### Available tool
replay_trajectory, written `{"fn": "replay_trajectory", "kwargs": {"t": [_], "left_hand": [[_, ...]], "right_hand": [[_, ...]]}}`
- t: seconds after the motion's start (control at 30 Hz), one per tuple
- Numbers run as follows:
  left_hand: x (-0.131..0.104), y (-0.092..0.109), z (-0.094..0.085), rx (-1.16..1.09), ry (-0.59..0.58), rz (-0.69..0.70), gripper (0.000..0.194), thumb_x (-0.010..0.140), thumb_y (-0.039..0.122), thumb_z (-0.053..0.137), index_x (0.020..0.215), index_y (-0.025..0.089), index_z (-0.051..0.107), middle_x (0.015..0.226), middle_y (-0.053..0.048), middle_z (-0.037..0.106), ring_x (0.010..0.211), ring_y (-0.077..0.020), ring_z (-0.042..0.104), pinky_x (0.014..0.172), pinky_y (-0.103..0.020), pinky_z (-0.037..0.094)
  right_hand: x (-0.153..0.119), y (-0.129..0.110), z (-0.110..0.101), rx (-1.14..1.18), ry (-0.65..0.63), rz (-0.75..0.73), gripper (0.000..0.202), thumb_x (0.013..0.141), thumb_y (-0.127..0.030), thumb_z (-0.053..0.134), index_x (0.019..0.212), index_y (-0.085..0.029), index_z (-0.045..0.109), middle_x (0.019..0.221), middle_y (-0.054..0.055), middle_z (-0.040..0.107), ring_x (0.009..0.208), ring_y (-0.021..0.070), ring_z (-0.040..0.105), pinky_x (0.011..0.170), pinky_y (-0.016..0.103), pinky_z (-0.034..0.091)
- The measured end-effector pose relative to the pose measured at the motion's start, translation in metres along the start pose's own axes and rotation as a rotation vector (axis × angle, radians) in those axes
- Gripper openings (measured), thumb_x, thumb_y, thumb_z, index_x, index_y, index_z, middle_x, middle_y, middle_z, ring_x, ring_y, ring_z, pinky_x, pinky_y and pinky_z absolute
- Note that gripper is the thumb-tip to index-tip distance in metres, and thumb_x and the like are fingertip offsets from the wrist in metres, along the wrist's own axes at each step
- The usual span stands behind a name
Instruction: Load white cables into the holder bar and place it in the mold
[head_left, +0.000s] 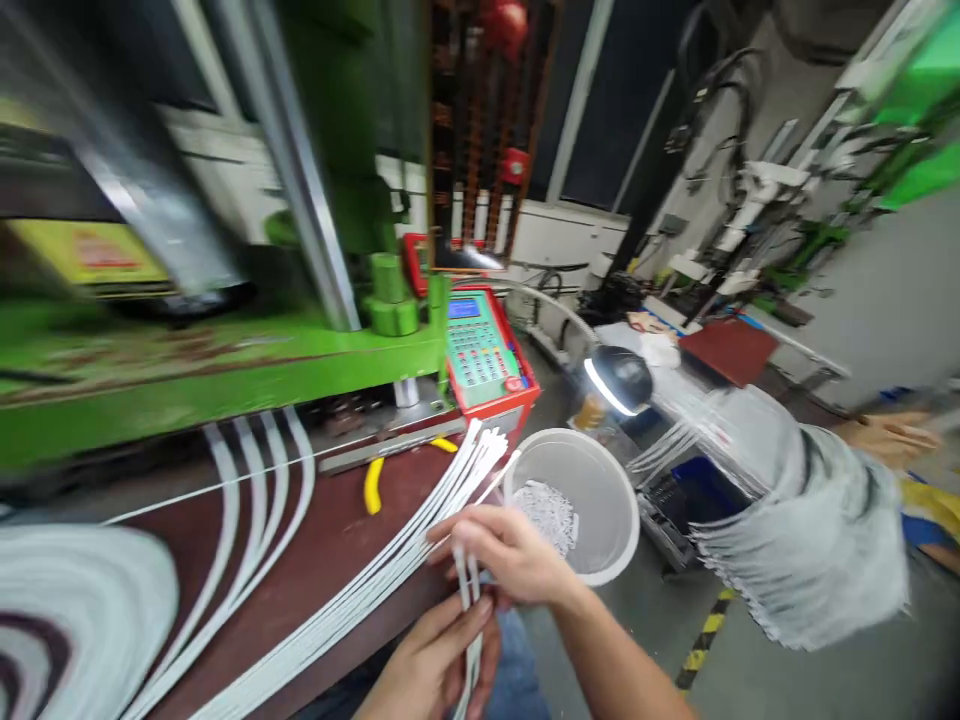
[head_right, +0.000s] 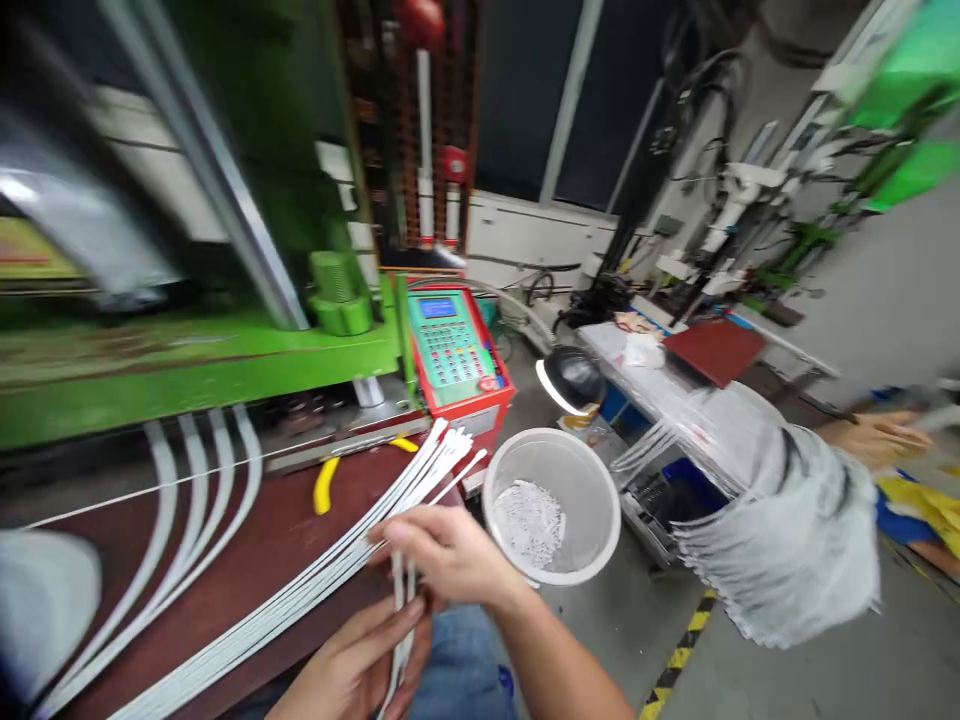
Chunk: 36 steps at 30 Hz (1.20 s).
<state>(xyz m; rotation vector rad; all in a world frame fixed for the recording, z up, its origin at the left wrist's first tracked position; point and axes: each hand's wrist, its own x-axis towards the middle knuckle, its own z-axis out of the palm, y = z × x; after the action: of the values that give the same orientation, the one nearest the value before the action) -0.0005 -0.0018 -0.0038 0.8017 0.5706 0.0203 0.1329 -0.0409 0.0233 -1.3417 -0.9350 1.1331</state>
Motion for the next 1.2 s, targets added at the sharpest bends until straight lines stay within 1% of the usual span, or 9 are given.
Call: {"fn": "replay_trajectory", "kwargs": {"t": [0.07, 0.1, 0.2, 0.3, 0.4, 0.57, 0.83, 1.03, 1.2], "left_hand": [[0.002, 0.001, 0.001, -0.093, -0.029, 0.027, 0.032, 0.076, 0.047, 0.064, 0.085, 0.016, 0.061, 0.052, 0.003, 0.051, 0.036, -0.0079, 0.037, 0.036, -0.021, 0.028], [0.002, 0.001, -0.001, -0.136, -0.047, 0.038, 0.033, 0.078, 0.046, 0.063, 0.089, 0.015, 0.061, 0.052, 0.003, 0.051, 0.036, -0.0075, 0.037, 0.036, -0.021, 0.027], [0.003, 0.000, -0.007, -0.240, -0.074, 0.086, 0.037, 0.083, 0.048, 0.053, 0.089, 0.012, 0.060, 0.053, 0.000, 0.053, 0.037, -0.0092, 0.042, 0.036, -0.021, 0.029], [0.002, -0.005, -0.012, -0.282, -0.060, 0.136, 0.033, 0.086, 0.045, 0.050, 0.088, 0.013, 0.059, 0.059, -0.003, 0.059, 0.040, -0.0110, 0.048, 0.037, -0.022, 0.034], [0.002, -0.008, -0.015, -0.268, -0.029, 0.160, 0.028, 0.084, 0.041, 0.057, 0.082, 0.014, 0.058, 0.068, -0.005, 0.063, 0.046, -0.0120, 0.055, 0.042, -0.022, 0.040], [0.001, -0.005, -0.014, -0.208, 0.039, 0.176, 0.033, 0.078, 0.044, 0.064, 0.073, 0.012, 0.058, 0.069, -0.006, 0.065, 0.052, -0.0130, 0.059, 0.047, -0.024, 0.045], [0.001, -0.006, -0.013, -0.059, 0.092, 0.206, 0.042, 0.073, 0.053, 0.065, 0.070, 0.012, 0.063, 0.055, -0.002, 0.061, 0.045, -0.0125, 0.057, 0.043, -0.022, 0.043], [0.002, 0.001, -0.003, -0.214, -0.036, 0.226, 0.033, 0.078, 0.047, 0.062, 0.082, 0.014, 0.060, 0.069, -0.002, 0.063, 0.036, -0.0077, 0.048, 0.033, -0.019, 0.035], [0.003, 0.004, -0.002, -0.310, -0.024, 0.261, 0.026, 0.080, 0.039, 0.063, 0.079, 0.013, 0.058, 0.066, -0.003, 0.061, 0.045, -0.0085, 0.052, 0.040, -0.019, 0.040]], "right_hand": [[0.004, -0.007, -0.005, -0.065, 0.045, -0.048, 0.047, 0.093, -0.054, 0.043, 0.114, -0.018, 0.064, 0.099, 0.009, 0.068, 0.081, 0.0174, 0.065, 0.072, 0.030, 0.052], [0.006, -0.010, -0.007, -0.061, 0.019, -0.064, 0.047, 0.094, -0.054, 0.042, 0.114, -0.018, 0.064, 0.102, 0.010, 0.068, 0.087, 0.0186, 0.065, 0.076, 0.031, 0.052], [0.013, -0.017, -0.006, -0.031, -0.117, 0.005, 0.051, 0.095, -0.055, 0.038, 0.109, -0.015, 0.067, 0.099, 0.011, 0.069, 0.087, 0.0196, 0.066, 0.078, 0.034, 0.053], [0.015, -0.018, -0.002, -0.036, -0.111, -0.007, 0.047, 0.095, -0.051, 0.040, 0.110, -0.016, 0.067, 0.102, 0.010, 0.068, 0.088, 0.0202, 0.066, 0.077, 0.033, 0.054], [0.015, -0.017, 0.000, -0.096, -0.089, -0.038, 0.035, 0.095, -0.043, 0.047, 0.112, -0.018, 0.065, 0.106, 0.008, 0.067, 0.096, 0.0218, 0.064, 0.079, 0.032, 0.053], [0.014, -0.019, -0.004, -0.307, -0.023, -0.018, 0.032, 0.095, -0.040, 0.048, 0.113, -0.020, 0.065, 0.099, 0.006, 0.069, 0.091, 0.0195, 0.064, 0.075, 0.027, 0.050], [0.012, -0.015, -0.005, -0.160, -0.056, 0.060, 0.031, 0.093, -0.040, 0.053, 0.111, -0.018, 0.062, 0.100, 0.009, 0.070, 0.090, 0.0214, 0.067, 0.077, 0.031, 0.053], [0.011, -0.018, -0.002, -0.217, -0.126, 0.076, 0.035, 0.093, -0.043, 0.051, 0.115, -0.018, 0.063, 0.095, 0.009, 0.071, 0.089, 0.0229, 0.067, 0.078, 0.035, 0.054], [0.008, -0.024, 0.003, -0.402, -0.103, 0.034, 0.035, 0.092, -0.043, 0.051, 0.118, -0.023, 0.063, 0.109, 0.007, 0.068, 0.097, 0.0245, 0.064, 0.083, 0.037, 0.052]]}}
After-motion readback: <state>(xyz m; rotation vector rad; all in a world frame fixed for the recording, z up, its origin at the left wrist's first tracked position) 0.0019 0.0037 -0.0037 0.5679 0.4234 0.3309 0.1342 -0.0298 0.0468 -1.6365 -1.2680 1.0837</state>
